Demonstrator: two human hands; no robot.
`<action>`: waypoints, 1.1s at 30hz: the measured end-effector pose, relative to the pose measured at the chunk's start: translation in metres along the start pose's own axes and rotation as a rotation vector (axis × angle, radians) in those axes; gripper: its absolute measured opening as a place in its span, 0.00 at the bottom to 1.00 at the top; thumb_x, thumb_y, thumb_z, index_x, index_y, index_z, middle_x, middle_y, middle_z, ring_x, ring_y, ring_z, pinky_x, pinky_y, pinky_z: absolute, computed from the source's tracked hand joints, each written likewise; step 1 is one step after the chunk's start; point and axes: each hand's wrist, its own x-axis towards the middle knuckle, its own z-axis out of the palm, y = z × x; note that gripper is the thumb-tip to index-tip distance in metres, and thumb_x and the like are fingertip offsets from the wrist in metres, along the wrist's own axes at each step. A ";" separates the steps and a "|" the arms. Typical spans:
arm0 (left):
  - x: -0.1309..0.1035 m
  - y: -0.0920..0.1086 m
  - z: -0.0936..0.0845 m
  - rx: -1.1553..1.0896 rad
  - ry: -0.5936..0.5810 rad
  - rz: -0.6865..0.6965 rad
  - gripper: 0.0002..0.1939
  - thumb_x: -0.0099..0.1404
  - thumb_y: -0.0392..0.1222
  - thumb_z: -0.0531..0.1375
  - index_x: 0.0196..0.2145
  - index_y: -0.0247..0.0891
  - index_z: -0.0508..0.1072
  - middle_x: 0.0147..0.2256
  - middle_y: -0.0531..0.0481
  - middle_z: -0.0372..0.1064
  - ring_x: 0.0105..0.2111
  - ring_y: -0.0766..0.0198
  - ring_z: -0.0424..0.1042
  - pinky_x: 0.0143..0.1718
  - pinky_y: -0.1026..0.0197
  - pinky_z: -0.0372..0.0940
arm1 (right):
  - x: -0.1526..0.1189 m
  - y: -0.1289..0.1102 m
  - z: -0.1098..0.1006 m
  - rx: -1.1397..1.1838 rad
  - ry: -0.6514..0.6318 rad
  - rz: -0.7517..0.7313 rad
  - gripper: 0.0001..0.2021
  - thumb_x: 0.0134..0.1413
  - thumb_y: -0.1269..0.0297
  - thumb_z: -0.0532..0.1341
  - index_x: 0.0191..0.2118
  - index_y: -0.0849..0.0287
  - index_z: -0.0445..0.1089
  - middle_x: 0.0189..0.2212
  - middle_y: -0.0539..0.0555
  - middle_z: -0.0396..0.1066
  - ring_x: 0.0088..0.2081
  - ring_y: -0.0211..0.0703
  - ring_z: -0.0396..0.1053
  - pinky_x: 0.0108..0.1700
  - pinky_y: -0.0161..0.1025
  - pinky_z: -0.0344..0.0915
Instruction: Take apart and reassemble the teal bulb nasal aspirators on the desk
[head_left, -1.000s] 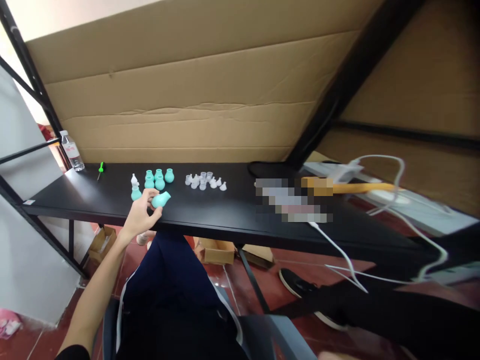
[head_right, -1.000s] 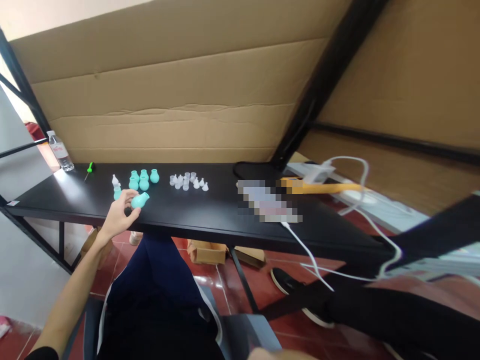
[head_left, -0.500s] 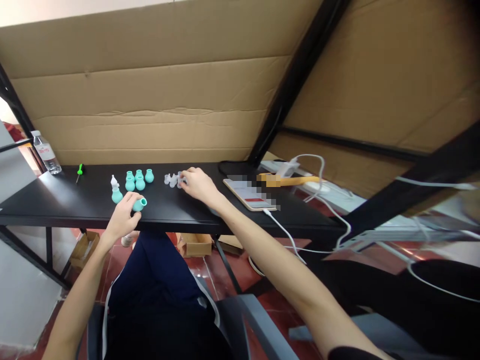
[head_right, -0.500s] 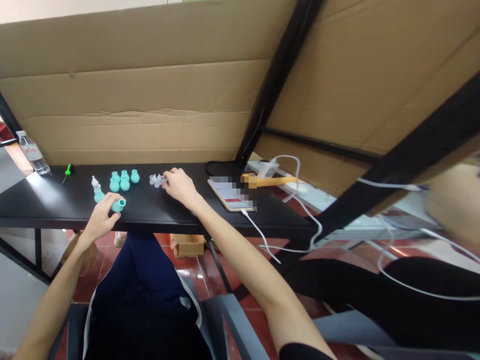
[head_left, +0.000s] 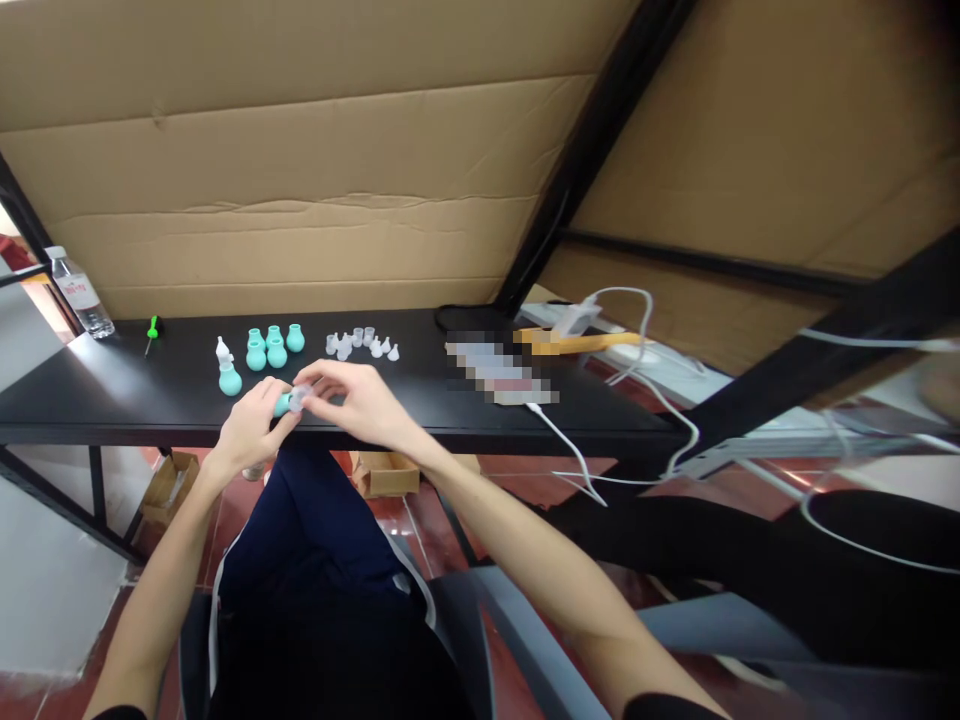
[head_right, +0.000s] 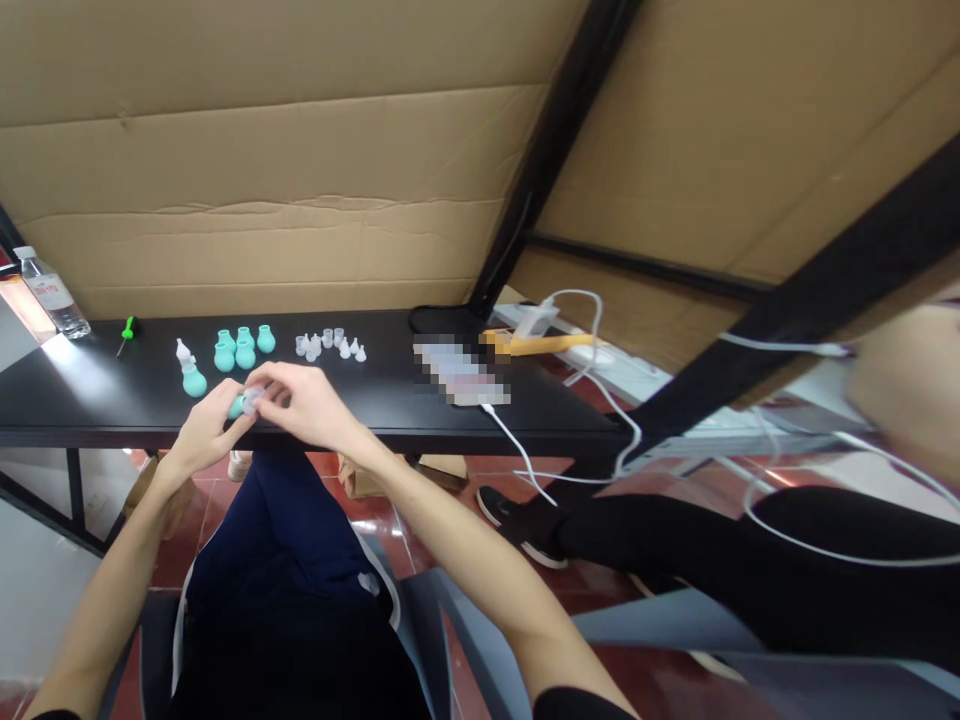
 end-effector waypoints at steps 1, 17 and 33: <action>0.000 -0.001 0.001 0.007 0.001 0.008 0.09 0.80 0.48 0.57 0.46 0.42 0.72 0.44 0.46 0.73 0.44 0.52 0.74 0.47 0.53 0.71 | -0.002 -0.003 0.008 -0.014 0.015 -0.009 0.07 0.61 0.66 0.65 0.45 0.54 0.77 0.41 0.52 0.83 0.38 0.43 0.82 0.45 0.41 0.80; -0.001 -0.009 0.005 0.001 0.017 0.051 0.10 0.82 0.45 0.53 0.41 0.43 0.69 0.38 0.49 0.71 0.38 0.56 0.73 0.41 0.57 0.67 | 0.006 -0.019 0.016 -0.172 -0.010 0.115 0.13 0.61 0.64 0.69 0.35 0.51 0.62 0.27 0.45 0.76 0.28 0.41 0.75 0.36 0.37 0.70; -0.002 -0.018 0.009 0.101 0.045 0.038 0.13 0.83 0.44 0.51 0.38 0.42 0.68 0.38 0.47 0.72 0.38 0.55 0.74 0.39 0.57 0.68 | 0.023 -0.030 0.023 -0.038 -0.080 0.307 0.18 0.62 0.66 0.67 0.28 0.51 0.56 0.21 0.44 0.74 0.23 0.39 0.73 0.31 0.36 0.65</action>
